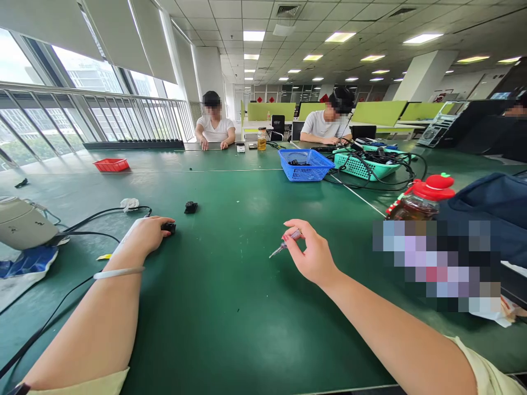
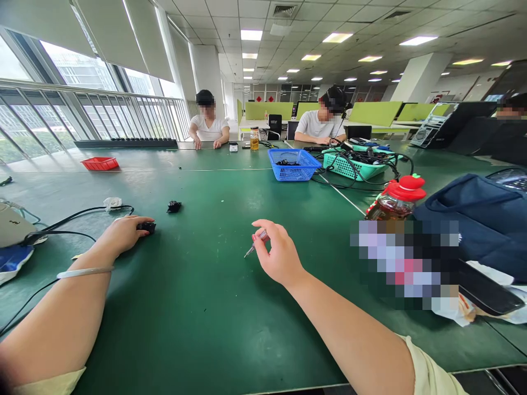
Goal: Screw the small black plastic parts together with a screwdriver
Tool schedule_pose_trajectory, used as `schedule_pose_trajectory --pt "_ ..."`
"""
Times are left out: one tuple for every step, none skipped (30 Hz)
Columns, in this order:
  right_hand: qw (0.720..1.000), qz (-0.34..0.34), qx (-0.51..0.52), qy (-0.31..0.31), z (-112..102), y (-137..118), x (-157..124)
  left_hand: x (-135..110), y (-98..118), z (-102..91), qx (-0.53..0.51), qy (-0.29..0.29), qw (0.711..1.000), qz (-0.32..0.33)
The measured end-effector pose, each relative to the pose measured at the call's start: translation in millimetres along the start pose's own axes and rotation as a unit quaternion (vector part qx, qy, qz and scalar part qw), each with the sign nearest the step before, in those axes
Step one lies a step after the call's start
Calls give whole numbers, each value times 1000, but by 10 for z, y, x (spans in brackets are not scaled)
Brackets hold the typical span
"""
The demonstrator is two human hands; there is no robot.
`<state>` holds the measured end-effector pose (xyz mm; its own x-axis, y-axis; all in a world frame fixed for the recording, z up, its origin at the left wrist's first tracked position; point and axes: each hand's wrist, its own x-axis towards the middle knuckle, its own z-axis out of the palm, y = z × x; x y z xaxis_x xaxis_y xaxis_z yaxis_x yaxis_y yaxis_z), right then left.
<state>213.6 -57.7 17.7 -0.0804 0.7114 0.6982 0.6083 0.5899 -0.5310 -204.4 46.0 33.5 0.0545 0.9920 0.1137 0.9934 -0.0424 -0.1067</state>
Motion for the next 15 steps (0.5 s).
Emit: schedule_pose_trajectory --pt "1000 -1 -1 -1 1 0 0 3 -5 5 2 -2 1000 1" --pt "1000 -2 -2 -1 3 0 -1 6 -9 9 4 -1 1000 2" --pt "1000 -3 -2 -2 6 0 -2 8 -10 10 5 0 1000 3" --pt "1000 -4 -3 -3 9 0 -3 8 -8 9 4 2 1000 5" --pt "1000 -5 -3 -3 11 -1 -3 6 0 4 0 2 1000 7" --pt "1000 -5 -3 -4 12 -1 -4 3 13 -6 -5 1 1000 8" --pt "1000 -5 -3 -4 13 -2 -4 -2 32 -18 -12 0 1000 7" --pt "1000 -4 -3 -5 13 -2 -4 -9 54 -34 -18 -2 1000 2" --pt "1000 -2 -3 -6 13 -3 -4 -16 79 -50 -23 -3 1000 -5" --pt "1000 0 -3 -6 12 -2 -4 -25 104 -66 -25 -1 1000 -16" --pt "1000 1 -3 -7 12 -2 -4 -33 126 -81 -26 1 999 -26" --pt "1000 2 -3 -7 12 0 -4 -40 146 -94 -26 3 999 -34" --pt "1000 1 -3 -7 13 2 -5 -46 162 -106 -27 7 999 -39" --pt "1000 0 -1 -7 14 4 -5 -51 174 -115 -28 10 999 -42" --pt "1000 0 0 -7 15 6 -6 -55 183 -123 -28 12 999 -44"
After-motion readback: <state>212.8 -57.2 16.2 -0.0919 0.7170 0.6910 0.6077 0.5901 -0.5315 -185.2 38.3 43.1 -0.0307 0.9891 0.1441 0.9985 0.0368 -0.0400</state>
